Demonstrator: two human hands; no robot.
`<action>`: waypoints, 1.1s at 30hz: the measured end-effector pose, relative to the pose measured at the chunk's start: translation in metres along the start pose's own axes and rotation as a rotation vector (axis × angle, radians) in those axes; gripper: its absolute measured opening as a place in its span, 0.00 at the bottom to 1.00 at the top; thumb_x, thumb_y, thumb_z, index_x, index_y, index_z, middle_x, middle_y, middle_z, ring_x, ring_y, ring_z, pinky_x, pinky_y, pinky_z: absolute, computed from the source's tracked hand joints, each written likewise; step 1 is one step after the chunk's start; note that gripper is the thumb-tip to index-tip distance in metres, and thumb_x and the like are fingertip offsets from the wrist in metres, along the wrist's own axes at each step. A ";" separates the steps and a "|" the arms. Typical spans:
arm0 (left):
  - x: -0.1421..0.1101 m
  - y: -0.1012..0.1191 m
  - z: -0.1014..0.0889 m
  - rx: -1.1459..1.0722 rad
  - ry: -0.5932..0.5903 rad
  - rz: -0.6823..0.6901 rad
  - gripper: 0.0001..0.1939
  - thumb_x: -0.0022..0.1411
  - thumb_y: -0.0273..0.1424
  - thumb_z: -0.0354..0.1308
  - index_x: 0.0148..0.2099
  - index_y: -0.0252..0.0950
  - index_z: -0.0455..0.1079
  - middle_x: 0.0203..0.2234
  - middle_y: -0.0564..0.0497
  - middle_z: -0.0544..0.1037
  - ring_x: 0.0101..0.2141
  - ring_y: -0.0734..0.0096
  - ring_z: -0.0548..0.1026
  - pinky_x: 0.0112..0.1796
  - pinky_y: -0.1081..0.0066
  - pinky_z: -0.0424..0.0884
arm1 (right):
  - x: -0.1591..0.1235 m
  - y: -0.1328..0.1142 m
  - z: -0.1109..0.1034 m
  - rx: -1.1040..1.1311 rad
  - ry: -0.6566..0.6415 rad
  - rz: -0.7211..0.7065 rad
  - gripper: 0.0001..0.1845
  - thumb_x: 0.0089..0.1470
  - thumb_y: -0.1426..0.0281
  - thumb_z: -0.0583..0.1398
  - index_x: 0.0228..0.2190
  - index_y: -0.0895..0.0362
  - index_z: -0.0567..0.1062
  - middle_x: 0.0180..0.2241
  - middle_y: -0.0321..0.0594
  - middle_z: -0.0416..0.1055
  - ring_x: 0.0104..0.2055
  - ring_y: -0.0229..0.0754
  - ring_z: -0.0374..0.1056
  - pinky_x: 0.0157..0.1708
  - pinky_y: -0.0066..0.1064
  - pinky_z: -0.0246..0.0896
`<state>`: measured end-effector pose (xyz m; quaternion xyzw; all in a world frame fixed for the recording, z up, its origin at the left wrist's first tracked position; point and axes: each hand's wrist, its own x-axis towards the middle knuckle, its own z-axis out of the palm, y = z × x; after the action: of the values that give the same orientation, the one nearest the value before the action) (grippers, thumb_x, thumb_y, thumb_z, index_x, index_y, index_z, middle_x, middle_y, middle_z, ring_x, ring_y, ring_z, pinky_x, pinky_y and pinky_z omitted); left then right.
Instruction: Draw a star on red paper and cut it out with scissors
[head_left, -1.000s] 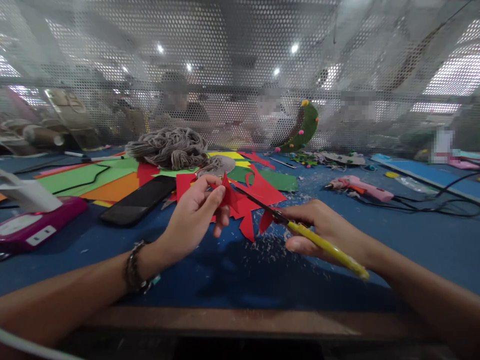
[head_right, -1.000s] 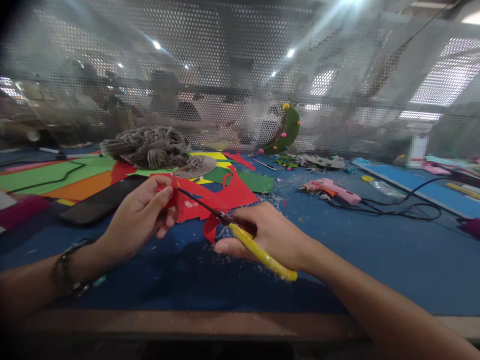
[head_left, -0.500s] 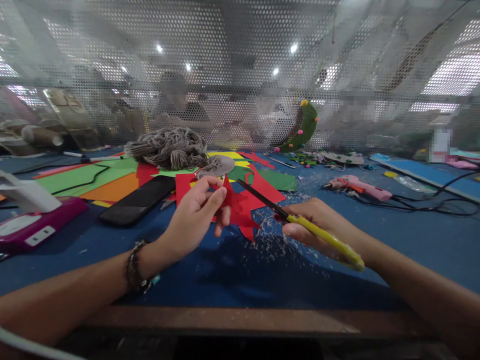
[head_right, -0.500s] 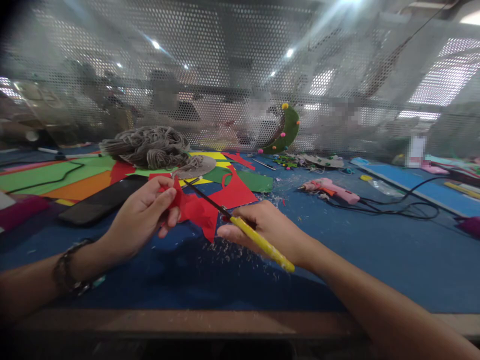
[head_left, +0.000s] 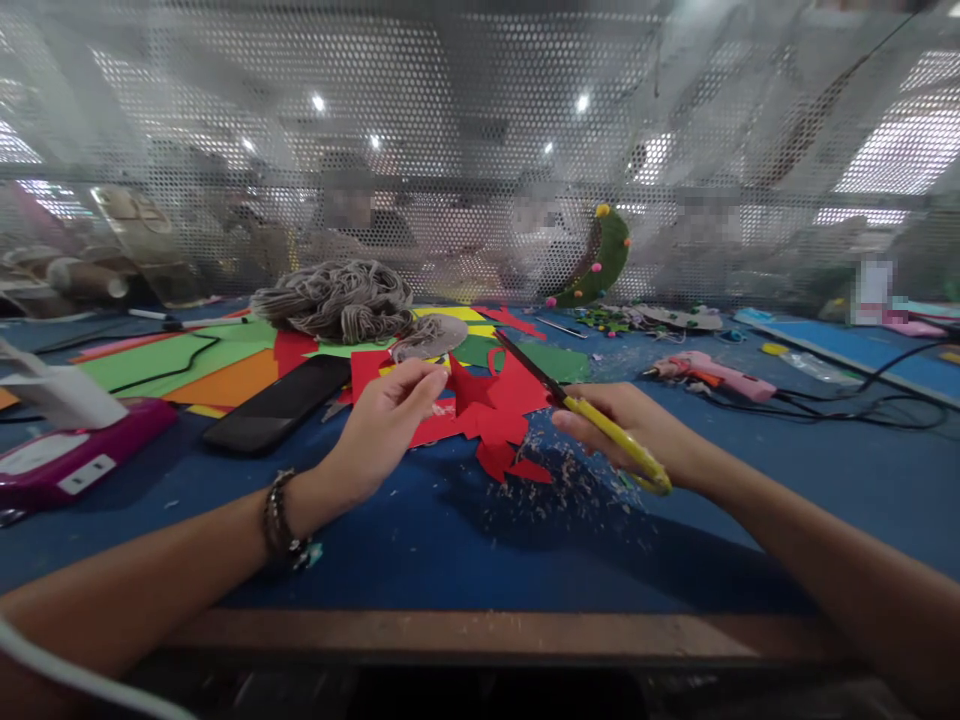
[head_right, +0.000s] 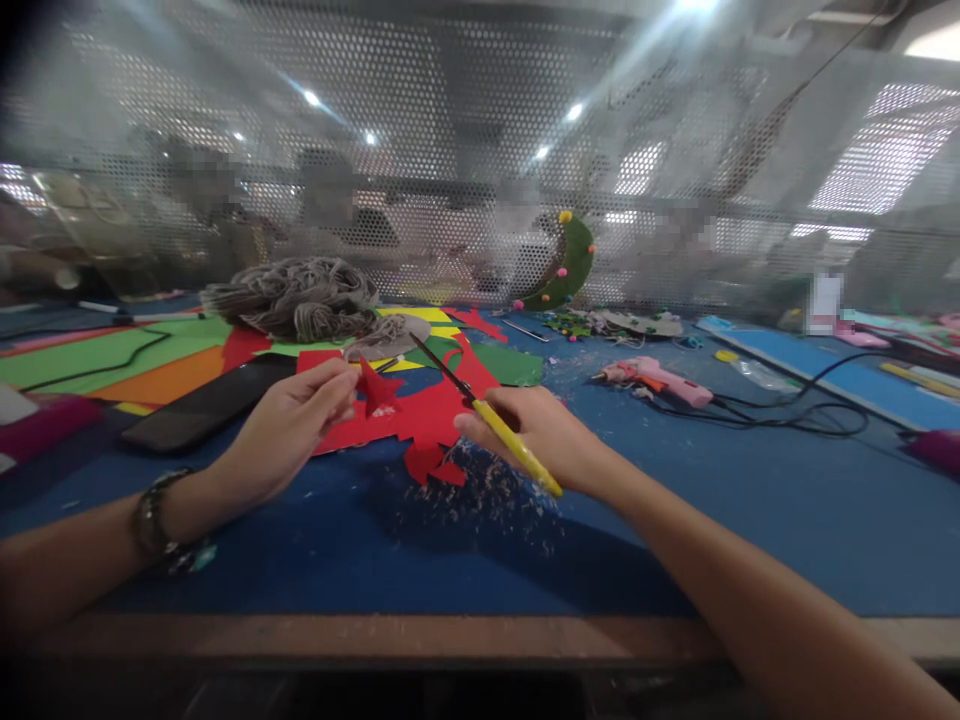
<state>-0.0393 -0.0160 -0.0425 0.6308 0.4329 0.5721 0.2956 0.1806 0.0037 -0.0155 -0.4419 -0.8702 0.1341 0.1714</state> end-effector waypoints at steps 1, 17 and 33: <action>0.000 -0.001 -0.001 0.006 0.004 -0.012 0.10 0.55 0.32 0.50 0.23 0.34 0.62 0.16 0.58 0.61 0.18 0.81 0.58 0.20 0.80 0.57 | 0.000 0.000 0.000 -0.034 -0.003 0.012 0.25 0.49 0.49 0.47 0.18 0.57 0.55 0.17 0.32 0.53 0.19 0.31 0.48 0.19 0.24 0.40; 0.007 -0.003 -0.004 -0.015 -0.042 -0.080 0.05 0.53 0.30 0.53 0.33 0.34 0.64 0.16 0.55 0.73 0.16 0.77 0.70 0.25 0.75 0.68 | 0.002 0.001 0.007 -0.529 -0.169 0.031 0.19 0.50 0.58 0.50 0.19 0.58 0.69 0.20 0.42 0.68 0.20 0.36 0.58 0.18 0.26 0.40; -0.008 -0.002 0.004 0.100 -0.444 0.075 0.07 0.53 0.32 0.52 0.27 0.34 0.63 0.18 0.53 0.75 0.18 0.77 0.72 0.22 0.78 0.68 | 0.006 -0.012 -0.016 -0.128 0.046 -0.194 0.16 0.51 0.63 0.53 0.37 0.61 0.72 0.29 0.40 0.72 0.28 0.35 0.64 0.29 0.25 0.54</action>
<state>-0.0359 -0.0216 -0.0481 0.7708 0.3614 0.4076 0.3303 0.1755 0.0030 0.0043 -0.3685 -0.9116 0.0508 0.1749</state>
